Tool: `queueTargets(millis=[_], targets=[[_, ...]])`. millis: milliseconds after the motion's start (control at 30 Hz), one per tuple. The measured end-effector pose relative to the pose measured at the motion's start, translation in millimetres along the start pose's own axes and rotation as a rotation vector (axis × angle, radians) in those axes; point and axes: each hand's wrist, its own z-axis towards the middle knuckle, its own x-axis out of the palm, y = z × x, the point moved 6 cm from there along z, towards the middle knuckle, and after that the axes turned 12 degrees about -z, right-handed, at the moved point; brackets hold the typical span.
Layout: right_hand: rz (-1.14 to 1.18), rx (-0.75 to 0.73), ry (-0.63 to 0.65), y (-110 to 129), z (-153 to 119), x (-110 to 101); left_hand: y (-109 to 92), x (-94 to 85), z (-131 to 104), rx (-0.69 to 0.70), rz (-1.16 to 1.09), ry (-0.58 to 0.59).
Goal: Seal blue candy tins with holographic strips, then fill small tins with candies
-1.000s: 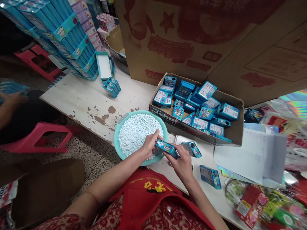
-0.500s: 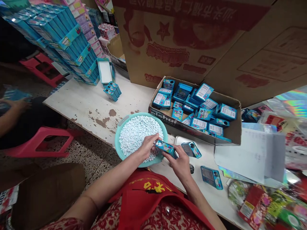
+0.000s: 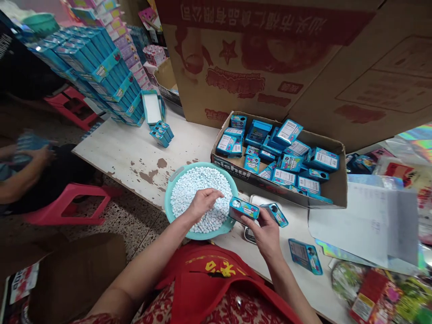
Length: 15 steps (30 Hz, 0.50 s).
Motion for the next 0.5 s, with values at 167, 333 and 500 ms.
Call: queueTargets(millis=[167, 333, 500], targets=[[0.106, -0.053, 0.046, 10, 12, 20, -28, 18.3, -19, 0.195, 0.746, 0.196], [0.159, -0.116, 0.01, 30, 23, 38, -50, 2.9, -10, 0.311, 0.856, 0.106], [0.216, -0.008, -0.132, 17, 26, -1, -105, -78.6, 23, 0.418, 0.586, -0.388]])
